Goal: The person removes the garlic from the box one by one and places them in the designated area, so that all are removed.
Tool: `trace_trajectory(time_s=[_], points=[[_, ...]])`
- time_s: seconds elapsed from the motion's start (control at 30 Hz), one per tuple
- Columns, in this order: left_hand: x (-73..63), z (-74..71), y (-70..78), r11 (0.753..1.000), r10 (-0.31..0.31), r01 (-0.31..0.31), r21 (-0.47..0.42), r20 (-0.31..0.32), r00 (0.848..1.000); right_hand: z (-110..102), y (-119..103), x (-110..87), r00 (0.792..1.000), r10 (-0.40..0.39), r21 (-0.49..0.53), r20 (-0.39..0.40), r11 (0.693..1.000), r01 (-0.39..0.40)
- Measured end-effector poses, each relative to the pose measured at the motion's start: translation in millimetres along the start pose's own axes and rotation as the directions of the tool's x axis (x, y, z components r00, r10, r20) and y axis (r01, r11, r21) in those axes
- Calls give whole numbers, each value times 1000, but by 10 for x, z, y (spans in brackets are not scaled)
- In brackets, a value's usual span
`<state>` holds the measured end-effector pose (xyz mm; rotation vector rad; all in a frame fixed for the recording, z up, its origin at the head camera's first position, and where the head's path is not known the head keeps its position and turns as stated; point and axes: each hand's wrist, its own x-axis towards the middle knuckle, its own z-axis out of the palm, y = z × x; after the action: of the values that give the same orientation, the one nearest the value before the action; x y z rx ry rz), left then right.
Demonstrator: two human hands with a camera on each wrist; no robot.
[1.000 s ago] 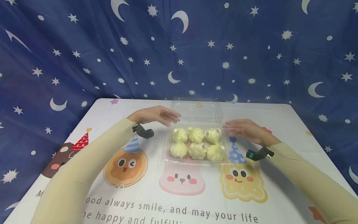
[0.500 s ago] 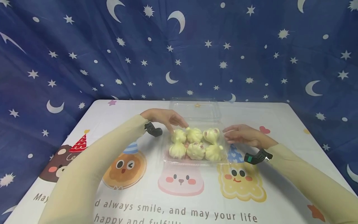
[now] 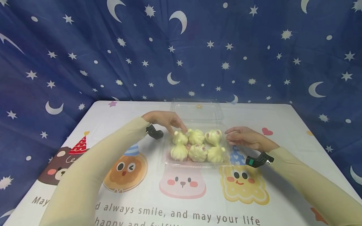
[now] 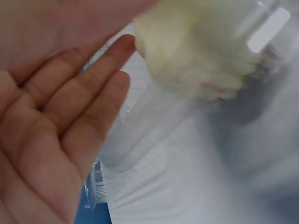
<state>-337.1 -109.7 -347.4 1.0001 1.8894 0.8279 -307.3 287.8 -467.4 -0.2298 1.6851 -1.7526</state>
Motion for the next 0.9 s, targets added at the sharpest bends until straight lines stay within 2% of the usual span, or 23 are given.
trace_trajectory(time_s=[0.1,0.2,0.33,0.57,0.9], points=[[-9,41,-18,1000,7,-6,15,-63,998,588,-557,-294,997,72,-14,-34,997,-72],[-22,83,-45,1000,12,-9,27,-119,993,802,-732,-421,994,85,-7,-66,996,-86],[-39,132,-81,999,14,-7,37,-189,982,773,-667,-421,997,49,14,-62,999,-48],[-22,203,-163,997,70,-74,-4,-294,953,726,-614,-384,993,69,10,-96,998,-68],[-9,313,-184,994,106,-91,56,-403,909,725,-608,-389,992,74,19,-100,997,-72]])
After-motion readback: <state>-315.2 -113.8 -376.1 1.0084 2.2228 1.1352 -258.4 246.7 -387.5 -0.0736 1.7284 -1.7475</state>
